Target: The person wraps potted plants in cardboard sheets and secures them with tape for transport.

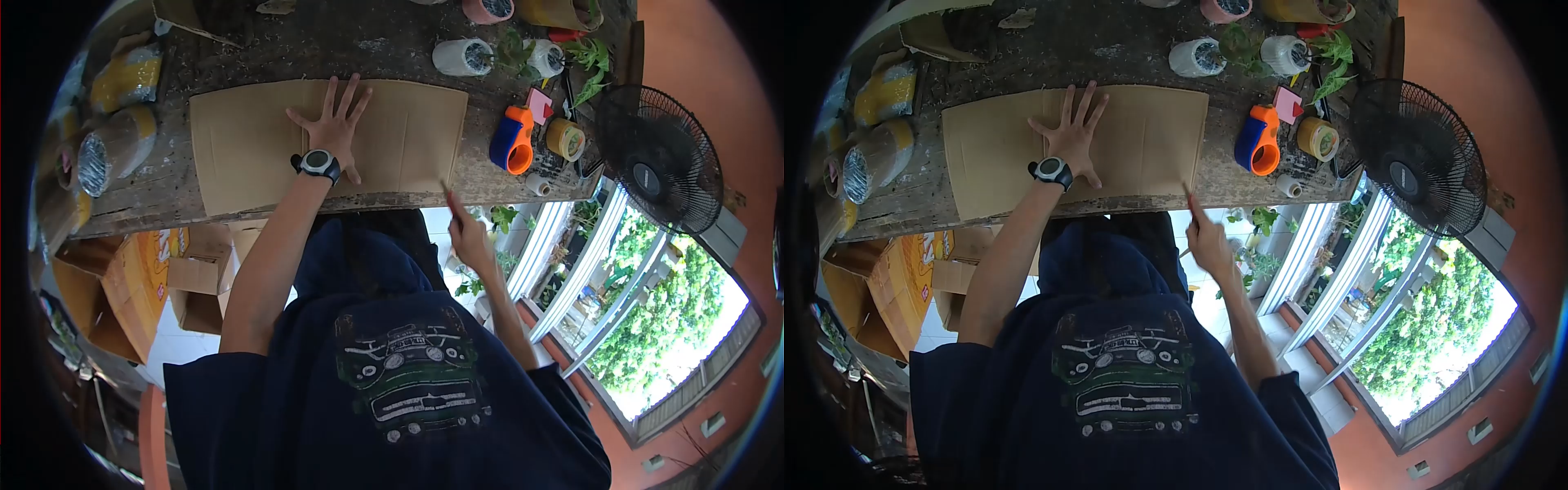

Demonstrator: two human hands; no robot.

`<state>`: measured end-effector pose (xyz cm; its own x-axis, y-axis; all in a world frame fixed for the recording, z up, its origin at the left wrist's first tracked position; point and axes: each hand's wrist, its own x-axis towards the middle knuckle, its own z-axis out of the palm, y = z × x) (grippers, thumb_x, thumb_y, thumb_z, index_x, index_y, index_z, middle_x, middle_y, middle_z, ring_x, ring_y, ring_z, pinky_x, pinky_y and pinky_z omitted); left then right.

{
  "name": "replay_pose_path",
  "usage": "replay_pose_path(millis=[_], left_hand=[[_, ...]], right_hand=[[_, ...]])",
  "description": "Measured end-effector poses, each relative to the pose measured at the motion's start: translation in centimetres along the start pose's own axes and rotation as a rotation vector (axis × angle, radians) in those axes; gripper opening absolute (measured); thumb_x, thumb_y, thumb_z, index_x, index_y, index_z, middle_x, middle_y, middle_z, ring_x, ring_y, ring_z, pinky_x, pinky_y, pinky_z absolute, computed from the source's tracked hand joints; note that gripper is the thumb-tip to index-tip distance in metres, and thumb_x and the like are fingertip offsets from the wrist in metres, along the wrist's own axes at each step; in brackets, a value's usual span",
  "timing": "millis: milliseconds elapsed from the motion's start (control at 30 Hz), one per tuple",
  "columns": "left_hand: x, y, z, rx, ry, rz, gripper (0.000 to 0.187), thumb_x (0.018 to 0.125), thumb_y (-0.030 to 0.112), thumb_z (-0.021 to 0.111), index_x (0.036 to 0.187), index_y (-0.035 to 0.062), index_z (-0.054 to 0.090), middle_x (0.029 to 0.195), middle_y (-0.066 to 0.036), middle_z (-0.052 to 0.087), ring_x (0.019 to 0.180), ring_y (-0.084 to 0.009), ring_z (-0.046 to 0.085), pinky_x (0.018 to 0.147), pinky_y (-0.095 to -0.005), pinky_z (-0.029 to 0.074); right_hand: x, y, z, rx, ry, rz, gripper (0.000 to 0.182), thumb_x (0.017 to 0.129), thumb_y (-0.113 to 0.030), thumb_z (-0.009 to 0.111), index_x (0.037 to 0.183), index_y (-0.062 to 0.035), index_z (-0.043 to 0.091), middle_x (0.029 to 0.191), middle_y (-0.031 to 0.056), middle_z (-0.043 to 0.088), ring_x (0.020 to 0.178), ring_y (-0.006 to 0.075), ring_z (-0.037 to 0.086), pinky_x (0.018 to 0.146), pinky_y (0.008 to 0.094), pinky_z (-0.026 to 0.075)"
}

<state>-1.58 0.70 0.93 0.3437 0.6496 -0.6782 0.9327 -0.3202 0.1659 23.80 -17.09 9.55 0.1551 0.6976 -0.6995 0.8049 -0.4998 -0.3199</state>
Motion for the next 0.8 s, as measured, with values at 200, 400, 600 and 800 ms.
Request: replay_pose_path(millis=[200,400,600,800], left_hand=[[-0.1,-0.1,0.1,0.012,0.027,-0.005,0.166,0.031,0.059,0.095,0.159,0.0353,-0.008,0.166,0.003,-0.018,0.154,-0.0314,-0.010,0.094,-0.0919,0.023],[0.1,-0.3,0.5,-0.015,0.076,-0.001,0.168,0.027,0.056,0.096,0.160,0.0347,-0.004,0.167,0.005,-0.014,0.154,-0.0302,-0.007,0.094,-0.0924,0.023],[-0.2,-0.1,-0.1,-0.010,0.020,-0.004,0.165,0.032,0.060,0.094,0.159,0.0363,-0.009,0.167,0.004,-0.016,0.154,-0.0300,-0.010,0.095,-0.0911,0.023],[-0.2,-0.1,0.2,-0.007,0.049,-0.005,0.165,0.032,0.058,0.095,0.159,0.0358,-0.008,0.166,0.004,-0.016,0.154,-0.0302,-0.010,0.095,-0.0916,0.022]], right_hand=[[4.5,-2.0,-4.2,0.043,0.249,-0.194,0.052,0.090,-0.004,0.052,0.142,-0.0014,0.050,0.101,0.0334,0.065,0.092,0.0444,0.068,0.079,0.0452,0.053],[8.9,-5.0,-5.5,-0.064,0.280,-0.241,0.051,0.089,-0.003,0.052,0.139,0.0043,0.049,0.095,0.0331,0.065,0.084,0.0453,0.067,0.073,0.0477,0.051],[-3.0,1.7,0.1,-0.003,-0.030,-0.069,0.051,0.089,-0.007,0.053,0.140,-0.0003,0.052,0.106,0.0262,0.070,0.089,0.0425,0.069,0.084,0.0443,0.053],[2.9,-2.2,-4.3,0.020,0.217,-0.160,0.052,0.091,-0.009,0.053,0.142,-0.0022,0.050,0.084,0.0297,0.064,0.074,0.0383,0.068,0.070,0.0423,0.050]])
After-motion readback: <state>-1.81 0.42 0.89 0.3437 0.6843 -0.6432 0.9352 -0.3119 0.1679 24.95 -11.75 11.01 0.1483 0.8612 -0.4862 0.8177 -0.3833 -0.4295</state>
